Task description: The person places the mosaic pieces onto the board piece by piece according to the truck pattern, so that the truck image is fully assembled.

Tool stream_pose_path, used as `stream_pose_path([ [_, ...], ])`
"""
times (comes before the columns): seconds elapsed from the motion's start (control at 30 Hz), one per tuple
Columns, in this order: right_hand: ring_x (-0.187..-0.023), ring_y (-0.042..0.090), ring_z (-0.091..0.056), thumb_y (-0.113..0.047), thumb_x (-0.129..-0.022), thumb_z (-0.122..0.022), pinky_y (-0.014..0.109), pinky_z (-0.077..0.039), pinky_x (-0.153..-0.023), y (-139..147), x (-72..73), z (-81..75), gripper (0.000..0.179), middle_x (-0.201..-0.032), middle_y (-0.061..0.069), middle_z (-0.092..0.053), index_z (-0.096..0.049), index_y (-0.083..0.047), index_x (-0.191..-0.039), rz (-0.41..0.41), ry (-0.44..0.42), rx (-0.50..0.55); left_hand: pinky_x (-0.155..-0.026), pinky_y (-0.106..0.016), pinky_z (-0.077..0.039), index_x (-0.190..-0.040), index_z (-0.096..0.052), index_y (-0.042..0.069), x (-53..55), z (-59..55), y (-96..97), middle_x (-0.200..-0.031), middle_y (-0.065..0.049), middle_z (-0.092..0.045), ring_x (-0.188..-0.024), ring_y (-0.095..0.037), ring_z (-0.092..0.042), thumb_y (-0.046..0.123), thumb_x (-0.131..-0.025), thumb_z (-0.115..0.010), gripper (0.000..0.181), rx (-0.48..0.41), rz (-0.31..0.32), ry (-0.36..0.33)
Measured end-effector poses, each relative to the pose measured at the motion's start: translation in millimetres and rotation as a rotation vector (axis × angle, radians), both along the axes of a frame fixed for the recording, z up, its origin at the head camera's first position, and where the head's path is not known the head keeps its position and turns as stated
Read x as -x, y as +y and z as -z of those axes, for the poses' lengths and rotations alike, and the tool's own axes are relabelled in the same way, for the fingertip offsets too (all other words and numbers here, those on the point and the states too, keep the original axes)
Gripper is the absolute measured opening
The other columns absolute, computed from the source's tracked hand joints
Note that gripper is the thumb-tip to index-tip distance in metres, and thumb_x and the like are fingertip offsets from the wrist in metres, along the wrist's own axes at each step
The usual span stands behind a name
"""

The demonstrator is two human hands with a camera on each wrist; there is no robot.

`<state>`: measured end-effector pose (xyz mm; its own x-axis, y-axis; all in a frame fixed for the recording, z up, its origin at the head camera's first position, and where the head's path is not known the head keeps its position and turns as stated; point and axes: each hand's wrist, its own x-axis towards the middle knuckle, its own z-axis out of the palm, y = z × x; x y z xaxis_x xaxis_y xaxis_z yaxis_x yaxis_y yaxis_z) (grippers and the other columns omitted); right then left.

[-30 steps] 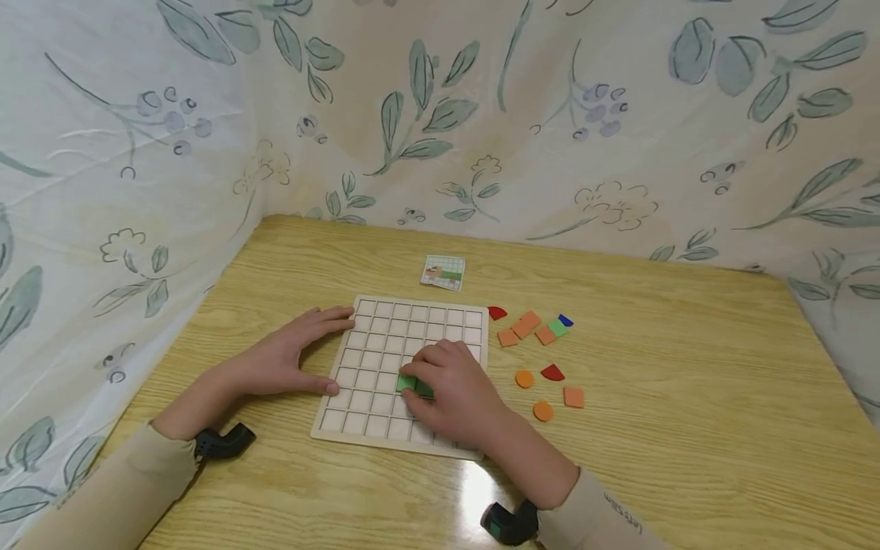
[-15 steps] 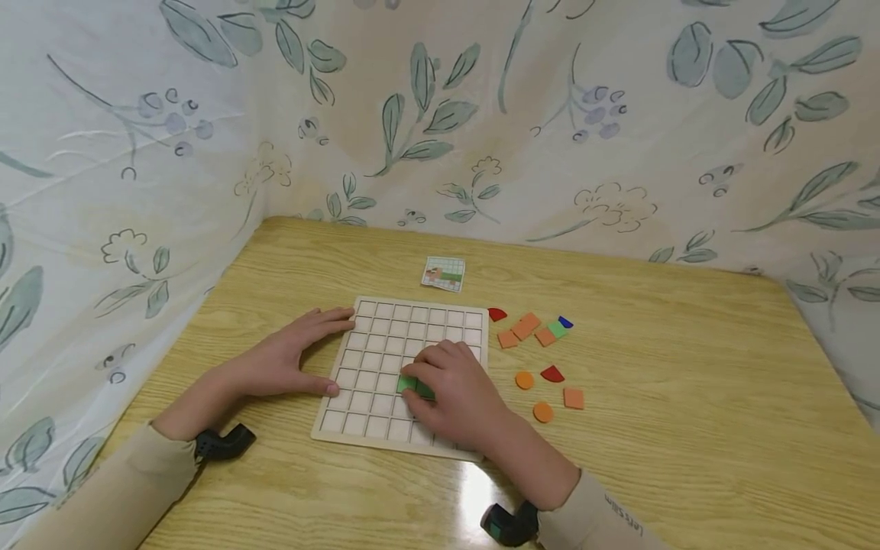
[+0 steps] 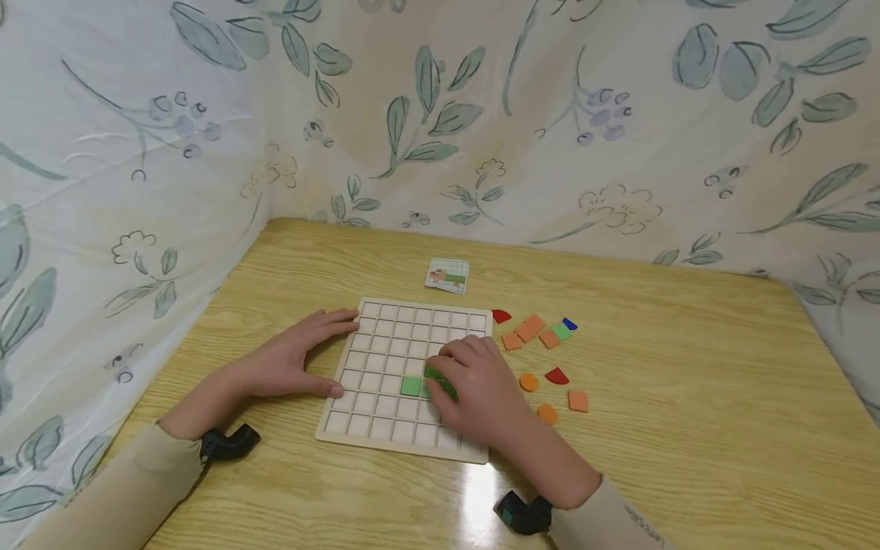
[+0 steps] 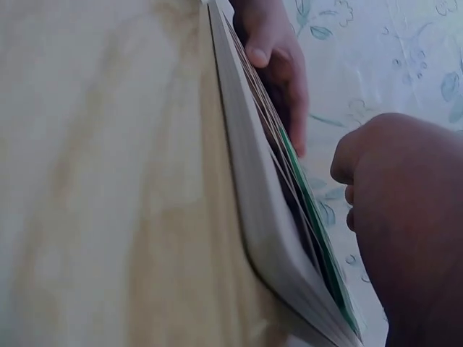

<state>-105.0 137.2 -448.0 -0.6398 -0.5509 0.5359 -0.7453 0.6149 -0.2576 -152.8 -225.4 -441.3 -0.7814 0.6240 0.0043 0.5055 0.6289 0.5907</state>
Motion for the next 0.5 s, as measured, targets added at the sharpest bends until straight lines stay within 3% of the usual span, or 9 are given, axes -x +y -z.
stream_pose_path([
  [0.2, -0.104, 0.027, -0.065, -0.017, -0.093, -0.081, 0.049, -0.053, -0.094, 13, 5.2, -1.5, 0.023, -0.109, 0.004, -0.074, -0.083, -0.006, -0.113, 0.008, 0.05, 0.008, -0.133, -0.064, -0.013, -0.17, -0.043, 0.023, 0.5, 1.1, -1.8, -0.18, 0.005, -0.026, -0.166, -0.042, -0.012, 0.068, -0.084, -0.088, 0.107, 0.0, -0.005, 0.001],
  [0.5, -0.099, 0.032, -0.065, -0.014, -0.091, -0.082, 0.05, -0.051, -0.087, 56, 9.9, -4.6, 0.024, -0.106, 0.009, -0.074, -0.082, -0.001, -0.111, 0.111, 0.074, 0.018, -0.133, -0.062, -0.012, -0.17, -0.043, 0.024, 2.6, 2.0, -1.2, -0.179, 0.006, -0.026, -0.166, -0.041, -0.013, 0.069, -0.084, -0.087, 0.106, -0.001, 0.01, 0.013],
])
